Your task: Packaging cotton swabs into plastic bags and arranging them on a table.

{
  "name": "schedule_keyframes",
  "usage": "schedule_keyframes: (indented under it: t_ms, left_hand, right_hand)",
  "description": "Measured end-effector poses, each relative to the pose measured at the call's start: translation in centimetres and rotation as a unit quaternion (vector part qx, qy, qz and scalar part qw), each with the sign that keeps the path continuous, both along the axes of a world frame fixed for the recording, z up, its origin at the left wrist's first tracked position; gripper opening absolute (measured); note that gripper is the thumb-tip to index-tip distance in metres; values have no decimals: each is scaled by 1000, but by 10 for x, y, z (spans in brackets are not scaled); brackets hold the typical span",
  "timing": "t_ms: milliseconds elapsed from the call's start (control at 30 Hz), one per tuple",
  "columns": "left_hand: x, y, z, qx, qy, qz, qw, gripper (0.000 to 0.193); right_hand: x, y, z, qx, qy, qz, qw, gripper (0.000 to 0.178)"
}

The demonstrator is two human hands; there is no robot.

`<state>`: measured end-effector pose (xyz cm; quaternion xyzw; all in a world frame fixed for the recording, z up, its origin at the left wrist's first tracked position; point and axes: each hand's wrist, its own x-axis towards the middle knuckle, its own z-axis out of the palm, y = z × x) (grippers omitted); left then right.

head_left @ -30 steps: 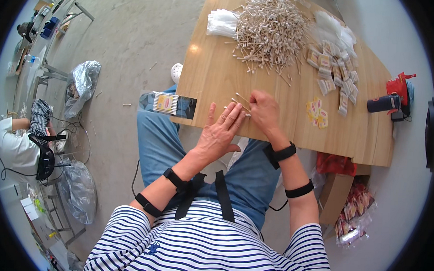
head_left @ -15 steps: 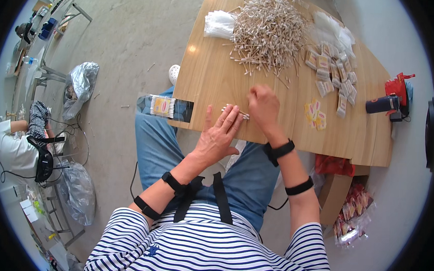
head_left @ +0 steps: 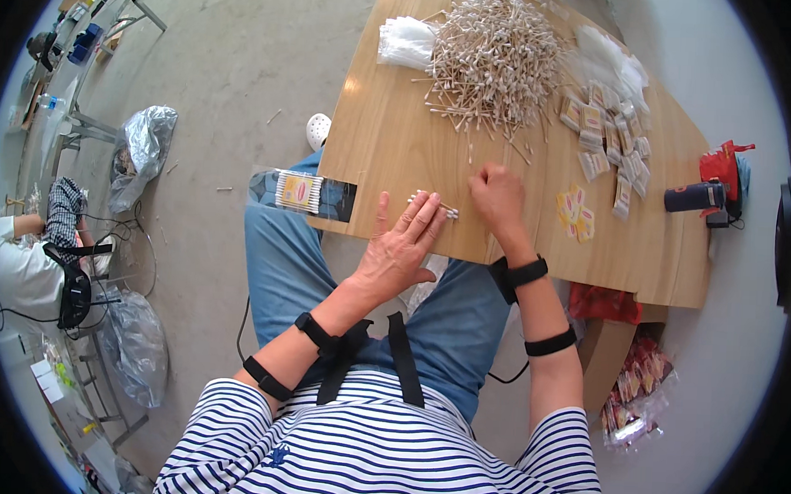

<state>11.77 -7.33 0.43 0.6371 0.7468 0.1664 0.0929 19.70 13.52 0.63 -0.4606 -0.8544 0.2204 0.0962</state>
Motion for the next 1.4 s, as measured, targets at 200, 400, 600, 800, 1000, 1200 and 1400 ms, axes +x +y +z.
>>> schedule_keyframes:
  t_ms: [200, 400, 600, 800, 1000, 1200, 1400]
  left_hand:
    - [1, 0, 0, 2, -2, -3, 1000, 117]
    - [0, 0, 1, -7, 5, -3, 1000, 116]
    - [1, -1, 0, -8, -3, -1, 1000, 115]
    - [0, 0, 1, -11, -3, -2, 1000, 114]
    - [0, -1, 1, -9, -2, -1, 1000, 114]
    - [1, -1, -2, -9, 9, -4, 1000, 115]
    - [3, 0, -6, 13, 10, -3, 1000, 117]
  right_hand:
    - [6, 1, 13, -55, 41, 39, 997, 18]
    - [-44, 25, -8, 74, 68, -6, 995, 16]
    - [-36, 37, -5, -61, 98, -26, 993, 16]
    - [6, 23, -6, -49, 32, 33, 998, 13]
    - [7, -23, -7, 83, 99, -6, 992, 8]
    - [1, -49, -12, 42, 179, 129, 974, 4]
    - [10, -59, -11, 47, 243, 184, 951, 8]
